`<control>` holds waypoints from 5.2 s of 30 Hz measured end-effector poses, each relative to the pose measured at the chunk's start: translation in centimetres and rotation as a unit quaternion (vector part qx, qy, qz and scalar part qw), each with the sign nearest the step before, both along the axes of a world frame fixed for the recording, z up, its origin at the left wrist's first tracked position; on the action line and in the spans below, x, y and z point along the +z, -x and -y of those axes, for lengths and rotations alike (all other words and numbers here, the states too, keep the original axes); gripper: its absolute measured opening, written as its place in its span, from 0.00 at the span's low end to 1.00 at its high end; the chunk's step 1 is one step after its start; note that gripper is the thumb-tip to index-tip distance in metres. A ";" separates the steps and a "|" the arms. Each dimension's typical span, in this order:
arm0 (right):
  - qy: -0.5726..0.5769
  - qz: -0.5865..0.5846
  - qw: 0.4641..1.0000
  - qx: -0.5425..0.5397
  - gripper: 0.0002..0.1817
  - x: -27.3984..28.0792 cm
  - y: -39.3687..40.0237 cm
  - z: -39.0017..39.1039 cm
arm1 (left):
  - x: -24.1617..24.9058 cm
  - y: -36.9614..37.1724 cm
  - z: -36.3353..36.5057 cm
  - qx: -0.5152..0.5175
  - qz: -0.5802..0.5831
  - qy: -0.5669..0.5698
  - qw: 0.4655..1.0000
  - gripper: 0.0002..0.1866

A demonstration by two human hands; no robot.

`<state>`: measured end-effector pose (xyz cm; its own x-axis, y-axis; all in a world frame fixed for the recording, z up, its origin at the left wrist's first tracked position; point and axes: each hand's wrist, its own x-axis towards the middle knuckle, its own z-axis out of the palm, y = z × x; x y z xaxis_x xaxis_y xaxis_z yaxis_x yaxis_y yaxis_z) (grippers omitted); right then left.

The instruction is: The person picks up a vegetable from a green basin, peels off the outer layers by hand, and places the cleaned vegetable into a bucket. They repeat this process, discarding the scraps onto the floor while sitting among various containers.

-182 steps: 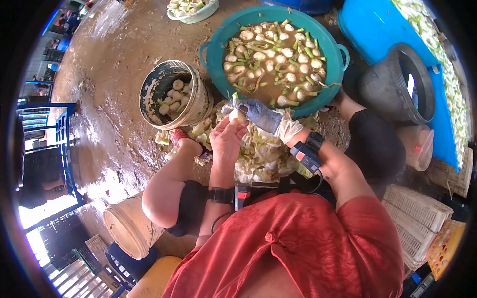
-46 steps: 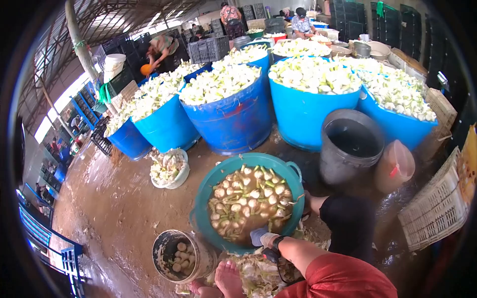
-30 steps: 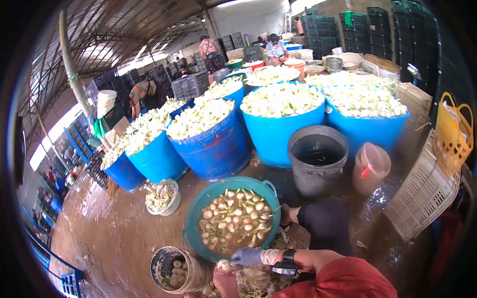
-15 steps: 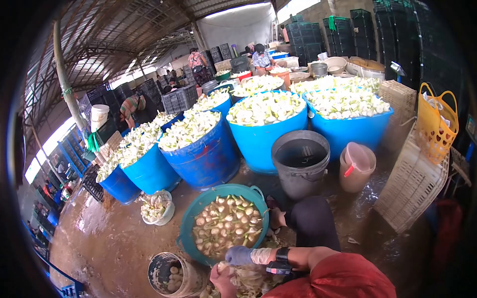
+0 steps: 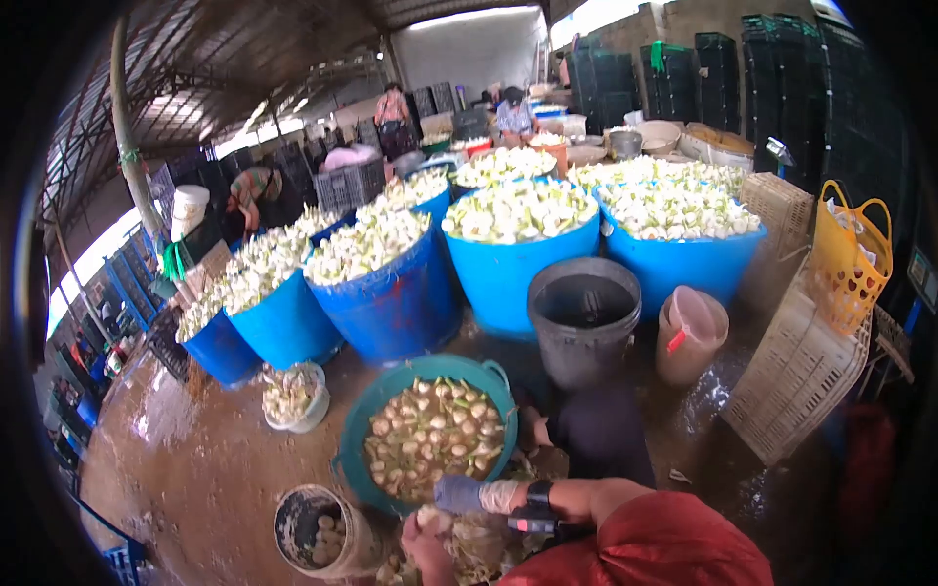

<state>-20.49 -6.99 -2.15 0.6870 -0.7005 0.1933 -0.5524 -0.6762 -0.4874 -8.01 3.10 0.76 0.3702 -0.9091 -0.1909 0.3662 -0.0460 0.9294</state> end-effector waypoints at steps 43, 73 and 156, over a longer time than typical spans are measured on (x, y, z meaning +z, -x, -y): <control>-0.229 0.139 0.961 -0.063 0.12 3.1 0.4 -1.3 | -1.1 -0.4 0.6 0.029 -0.063 0.065 0.995 0.21; -0.205 0.202 0.958 -0.013 0.17 2.4 -0.6 -1.8 | -3.0 -3.4 0.5 0.010 -0.334 -0.021 0.942 0.14; -0.175 0.260 0.945 0.094 0.21 1.6 0.0 -3.0 | -6.9 -3.9 0.7 -0.052 0.381 -0.001 0.923 0.18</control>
<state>-20.46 -3.98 -0.57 0.6811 -0.6590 0.3190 -0.0623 -0.4863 -0.8715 -4.09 2.43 -6.14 0.3077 -0.9474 0.0877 -0.4006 -0.0454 0.9151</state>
